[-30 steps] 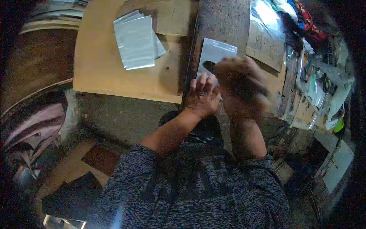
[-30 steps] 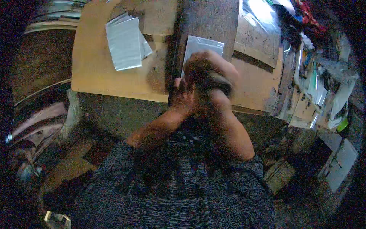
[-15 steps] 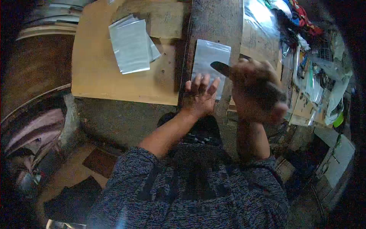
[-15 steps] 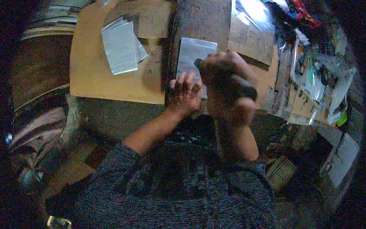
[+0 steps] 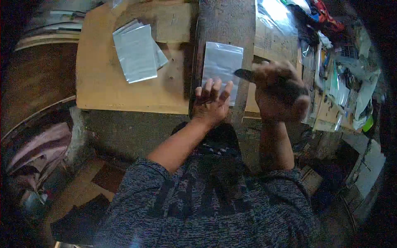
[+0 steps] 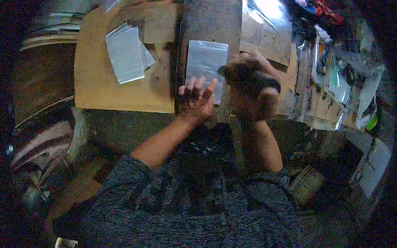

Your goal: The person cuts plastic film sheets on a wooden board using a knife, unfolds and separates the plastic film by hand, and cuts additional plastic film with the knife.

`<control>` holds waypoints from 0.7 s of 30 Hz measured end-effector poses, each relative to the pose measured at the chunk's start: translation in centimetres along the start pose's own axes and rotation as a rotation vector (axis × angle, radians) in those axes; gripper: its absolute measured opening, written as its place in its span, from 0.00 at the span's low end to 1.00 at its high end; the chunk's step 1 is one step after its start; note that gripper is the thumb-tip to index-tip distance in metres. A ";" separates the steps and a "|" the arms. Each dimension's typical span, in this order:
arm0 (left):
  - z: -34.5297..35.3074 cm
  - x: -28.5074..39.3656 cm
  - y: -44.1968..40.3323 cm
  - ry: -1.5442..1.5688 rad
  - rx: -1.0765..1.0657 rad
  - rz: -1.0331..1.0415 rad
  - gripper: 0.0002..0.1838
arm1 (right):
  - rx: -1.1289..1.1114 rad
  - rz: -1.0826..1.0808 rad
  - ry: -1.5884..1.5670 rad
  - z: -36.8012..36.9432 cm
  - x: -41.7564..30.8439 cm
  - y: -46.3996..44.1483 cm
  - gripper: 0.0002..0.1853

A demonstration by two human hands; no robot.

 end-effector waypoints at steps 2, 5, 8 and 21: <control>0.2 -0.2 -0.3 -0.016 0.018 -0.008 0.31 | 0.095 -0.026 0.031 -0.2 -0.5 0.9 0.40; 0.2 0.1 0.0 -0.010 0.032 -0.001 0.30 | 0.079 0.007 0.128 -0.5 -0.9 0.7 0.36; -0.2 0.1 -0.3 0.011 -0.011 -0.013 0.28 | 0.030 0.056 0.217 0.2 -0.7 0.1 0.37; 0.6 -0.7 0.3 0.075 -0.046 -0.036 0.17 | -0.242 0.109 0.005 5.5 2.2 2.1 0.39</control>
Point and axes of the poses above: each hand's wrist, its own y-axis away from the middle knuckle, its own z-axis out of the palm, x = y × z, the point moved 5 cm from there along -y, towards the middle knuckle, and after that the axes turned 6 degrees about -z, right-handed, at the moved point
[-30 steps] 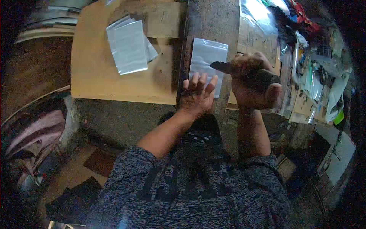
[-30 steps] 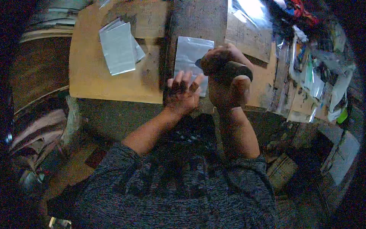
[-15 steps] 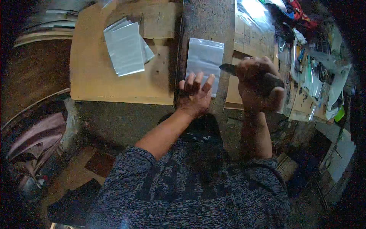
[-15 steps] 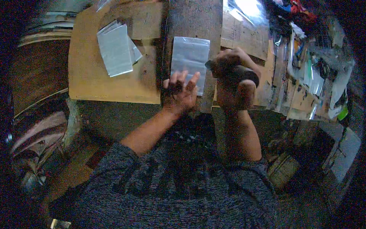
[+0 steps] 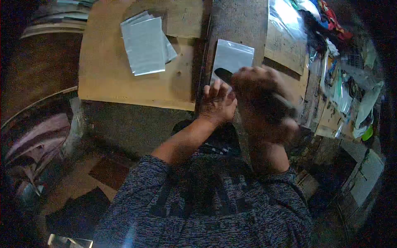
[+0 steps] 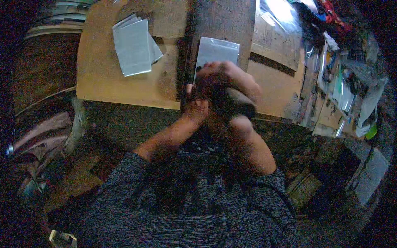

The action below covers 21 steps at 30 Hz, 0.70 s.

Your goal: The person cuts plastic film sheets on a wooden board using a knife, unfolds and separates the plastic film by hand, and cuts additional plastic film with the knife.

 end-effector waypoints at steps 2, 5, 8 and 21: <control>-0.9 0.3 -0.2 -0.111 0.137 0.046 0.18 | 0.017 0.067 0.067 -1.2 0.9 -0.4 0.38; -0.5 0.4 -0.2 0.047 0.084 0.021 0.20 | 0.078 0.038 -0.052 -1.7 1.1 -0.8 0.35; 0.1 0.3 0.3 -0.046 0.131 0.010 0.20 | 0.160 -0.023 -0.030 -0.9 -0.3 -0.4 0.36; 0.0 0.7 -0.2 -0.086 0.040 0.043 0.25 | 0.197 0.068 0.252 -3.1 -2.2 -0.3 0.42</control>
Point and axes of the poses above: each hand's wrist, its own y-axis away from the middle knuckle, its own z-axis out of the palm, x = y × z, the point moved 5 cm from there along -y, towards the middle knuckle, and after that the axes turned 6 degrees about -z, right-handed, at the moved point
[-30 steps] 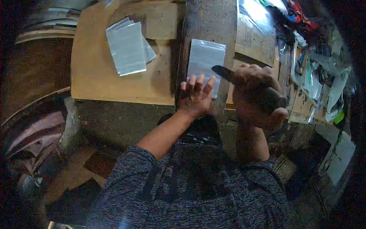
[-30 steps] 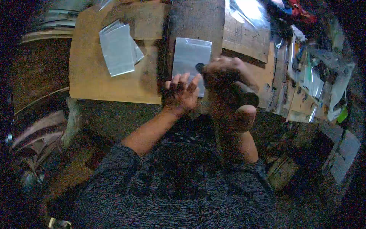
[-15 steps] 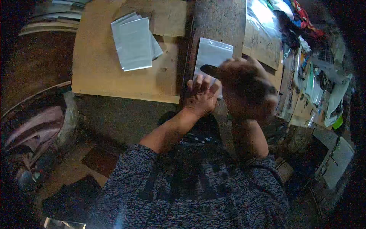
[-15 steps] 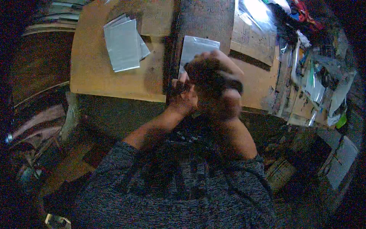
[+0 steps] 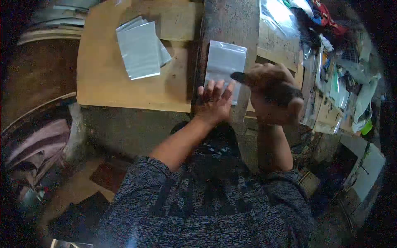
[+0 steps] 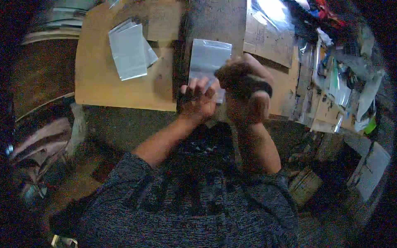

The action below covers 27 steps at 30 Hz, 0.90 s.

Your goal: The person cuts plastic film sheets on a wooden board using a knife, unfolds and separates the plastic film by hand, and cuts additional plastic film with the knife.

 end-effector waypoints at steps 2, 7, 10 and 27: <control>-0.1 -0.2 0.0 -0.004 0.030 -0.009 0.26 | 0.069 -0.121 -0.158 -0.4 -0.7 0.7 0.41; -0.1 -0.1 -0.1 0.010 0.026 -0.013 0.27 | 0.046 -0.045 -0.002 -2.0 -0.2 -0.1 0.36; -0.4 -0.1 -0.4 0.003 0.018 -0.006 0.28 | -0.028 -0.194 -0.145 -2.1 -1.8 0.7 0.35; -1.3 0.1 5.3 0.129 -0.319 -0.047 0.40 | -0.023 -0.127 0.000 -1.9 -0.4 1.3 0.38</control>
Point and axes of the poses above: each hand's wrist, its own y-axis away from the middle knuckle, its own z-axis out of the palm, x = y × z, the point moved 5 cm from there along -y, towards the middle knuckle, and after that the axes turned 6 degrees about -z, right-handed, at the moved point
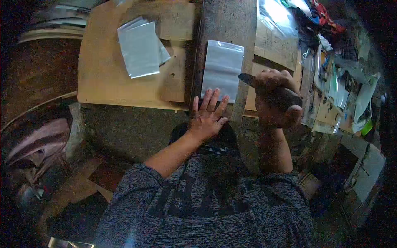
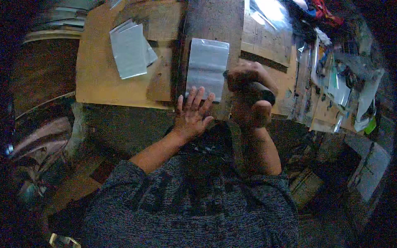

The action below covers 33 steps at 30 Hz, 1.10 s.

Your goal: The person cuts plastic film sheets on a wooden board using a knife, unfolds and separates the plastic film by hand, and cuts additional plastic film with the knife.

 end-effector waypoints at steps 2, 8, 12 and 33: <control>-0.1 0.1 -0.1 -0.022 -0.012 0.000 0.41 | 0.102 -0.134 -0.341 0.0 0.2 0.4 0.39; 0.4 -0.2 0.3 -0.035 0.015 0.030 0.42 | 0.031 -0.040 -0.325 4.3 1.0 1.2 0.42; 1.5 -0.4 0.6 -0.070 0.027 0.014 0.42 | 0.052 0.133 -0.137 5.4 1.2 1.3 0.42; 0.1 0.0 0.2 -0.017 0.012 0.011 0.42 | 0.027 0.076 -0.211 1.9 1.4 0.8 0.36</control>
Point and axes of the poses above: each hand's wrist, its own y-axis away from the middle knuckle, its own z-axis out of the palm, x = y × z, the point moved 5 cm from there along -y, towards the middle knuckle, and after that the axes turned 6 degrees about -z, right-handed, at the moved point
